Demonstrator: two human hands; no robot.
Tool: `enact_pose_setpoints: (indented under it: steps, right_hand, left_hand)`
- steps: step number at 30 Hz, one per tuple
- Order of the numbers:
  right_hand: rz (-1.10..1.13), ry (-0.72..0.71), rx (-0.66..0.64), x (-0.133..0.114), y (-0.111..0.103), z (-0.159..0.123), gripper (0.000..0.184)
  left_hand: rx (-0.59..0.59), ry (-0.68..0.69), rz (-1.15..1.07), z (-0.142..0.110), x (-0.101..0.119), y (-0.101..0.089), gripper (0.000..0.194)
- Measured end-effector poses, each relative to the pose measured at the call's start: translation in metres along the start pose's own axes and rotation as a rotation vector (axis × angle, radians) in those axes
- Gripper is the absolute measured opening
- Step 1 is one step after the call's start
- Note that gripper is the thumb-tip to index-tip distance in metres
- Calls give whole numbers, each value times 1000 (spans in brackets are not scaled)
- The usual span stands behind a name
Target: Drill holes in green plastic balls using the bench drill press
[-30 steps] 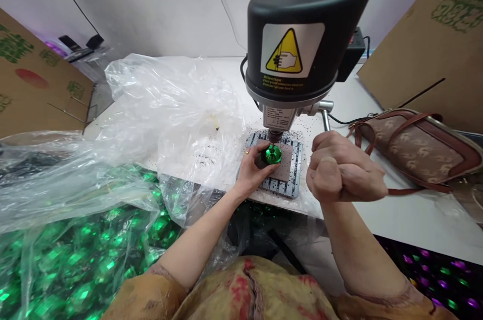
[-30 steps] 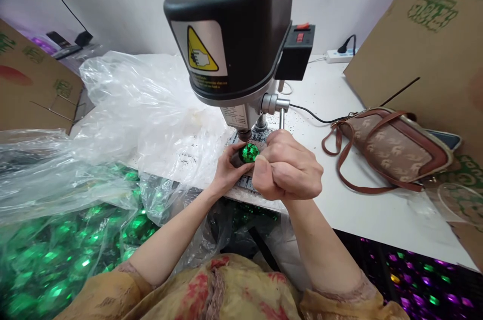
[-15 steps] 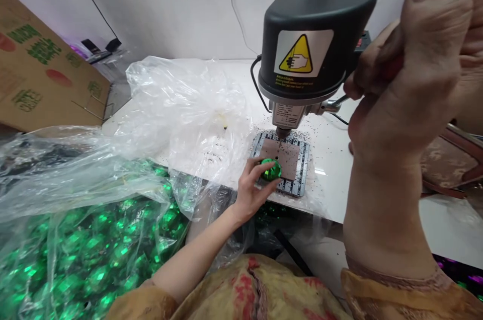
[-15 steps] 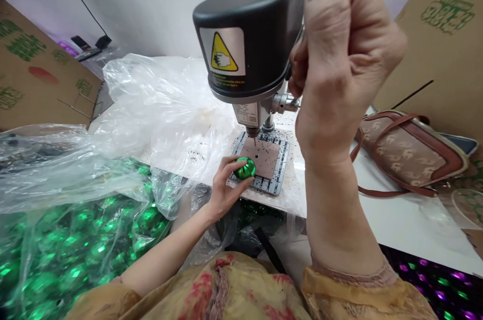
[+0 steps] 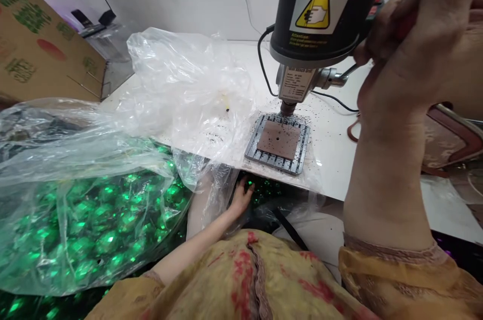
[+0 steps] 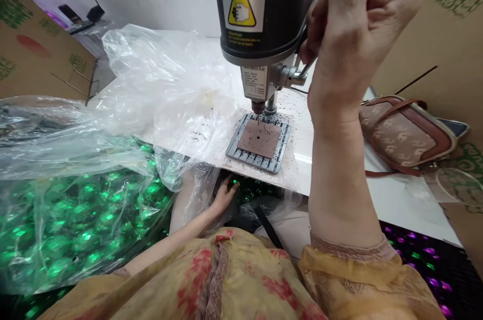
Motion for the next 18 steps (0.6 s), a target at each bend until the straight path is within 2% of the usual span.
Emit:
enact_pose_setpoints:
  steps: [1,2,6,9,11,13,15,18]
  right_hand:
    - [62,-8,42,2,-3,0,53]
    - [126,-5,91,4,-7,0,51]
    - [188,16,152,11,-9,2,45]
    - [175,-20,181,8,-11,5,47]
    - [160,-5,171,11,-11,9,46]
    - [160,42,143,19,-11,14,41]
    - [161,48,157,27,-13,19,37]
    - [168,-18,191,33,-18,24,42]
  left_hand:
    - [-12,-62,29,2,-11,1,54]
    - [-88,-111,75,2,-19,5,59]
    - [-539,-193,226,-19,-31,20,70]
    - [-708,-146,338,-41,-26,21,72]
    - [-791,-57,451,-53,-16,22,63]
    - [-849,33,539,-62,-2,21,49]
    - [-850,160,571,-67,21,15,41]
    - [-678,485,465,-70,79,-8,35]
Point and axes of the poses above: each hand's wrist, its own z-axis towards the middle knuckle, its own y-axis out of the palm, x = y × z, the point moved 7 cm from there along z, towards the middle knuckle, and after that the axes turned 4 degrees about y, right-handed, at the moved point
